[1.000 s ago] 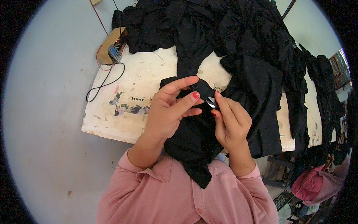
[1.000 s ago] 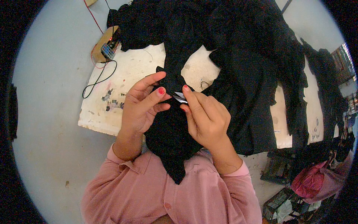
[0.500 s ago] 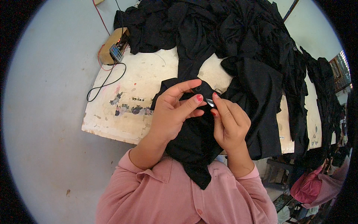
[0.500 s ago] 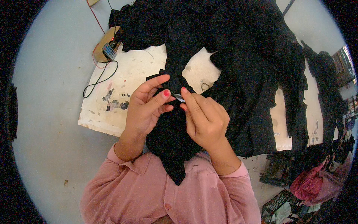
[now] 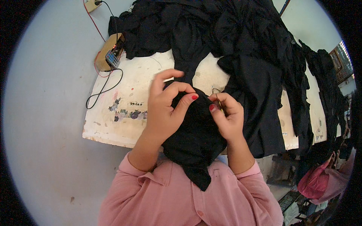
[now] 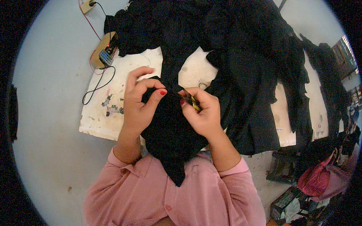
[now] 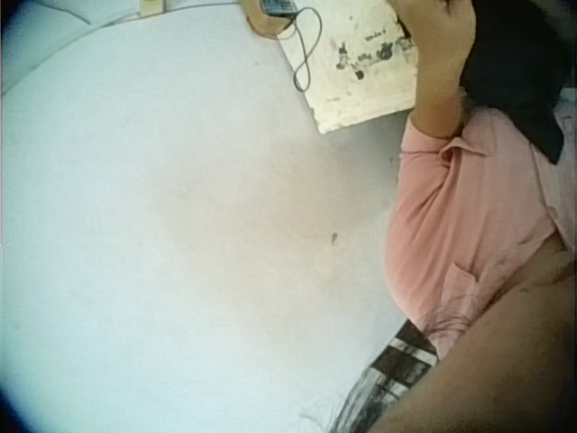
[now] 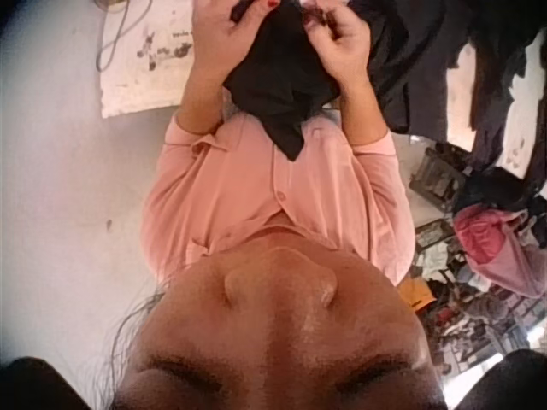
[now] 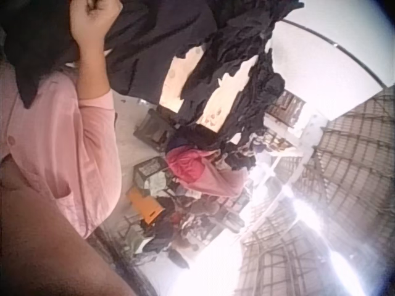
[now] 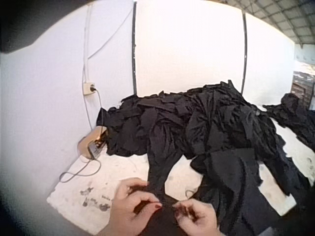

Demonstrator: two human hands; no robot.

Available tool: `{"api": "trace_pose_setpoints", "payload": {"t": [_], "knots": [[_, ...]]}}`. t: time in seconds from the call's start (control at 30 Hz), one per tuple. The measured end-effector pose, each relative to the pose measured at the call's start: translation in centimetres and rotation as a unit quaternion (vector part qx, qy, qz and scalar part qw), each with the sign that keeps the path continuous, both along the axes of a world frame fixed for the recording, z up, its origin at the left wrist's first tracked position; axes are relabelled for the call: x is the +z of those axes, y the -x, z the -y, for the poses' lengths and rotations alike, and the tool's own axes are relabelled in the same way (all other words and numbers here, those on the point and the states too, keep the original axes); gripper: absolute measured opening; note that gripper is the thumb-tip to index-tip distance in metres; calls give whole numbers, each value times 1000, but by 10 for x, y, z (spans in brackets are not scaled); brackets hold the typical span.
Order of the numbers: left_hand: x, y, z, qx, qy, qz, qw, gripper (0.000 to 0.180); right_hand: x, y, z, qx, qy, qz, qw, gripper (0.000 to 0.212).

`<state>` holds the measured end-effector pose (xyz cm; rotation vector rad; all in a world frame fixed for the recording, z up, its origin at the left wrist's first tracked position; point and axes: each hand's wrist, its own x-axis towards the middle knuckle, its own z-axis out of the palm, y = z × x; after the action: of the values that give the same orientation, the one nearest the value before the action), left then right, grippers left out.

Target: The person uses small scissors to cut threads and small pieces from a black fabric garment with white floral embroidery. They repeatedly lift, turn, and reposition the fabric to access different areas, then place the cut pieces aside on the table.

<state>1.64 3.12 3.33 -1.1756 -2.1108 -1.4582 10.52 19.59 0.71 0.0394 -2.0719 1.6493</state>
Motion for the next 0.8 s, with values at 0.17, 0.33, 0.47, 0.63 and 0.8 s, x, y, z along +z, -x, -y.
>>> {"api": "trace_pose_setpoints", "payload": {"t": [0.17,0.33,0.47,0.63,0.8], "knots": [[1,-8,7,-200,-70,363,907,14,20,-2,-7,126,116,85,981,15],[0,-11,2,-219,-169,439,855,23,9,6,-14,41,36,104,993,28],[-1,-13,4,-186,-183,423,868,25,17,-2,-17,-116,-210,-15,971,41],[1,-15,3,-161,-166,387,892,26,43,-23,-6,-79,-297,-99,946,36],[-4,-14,2,-110,-101,289,946,23,41,-19,8,-117,-351,-120,921,36]]}}
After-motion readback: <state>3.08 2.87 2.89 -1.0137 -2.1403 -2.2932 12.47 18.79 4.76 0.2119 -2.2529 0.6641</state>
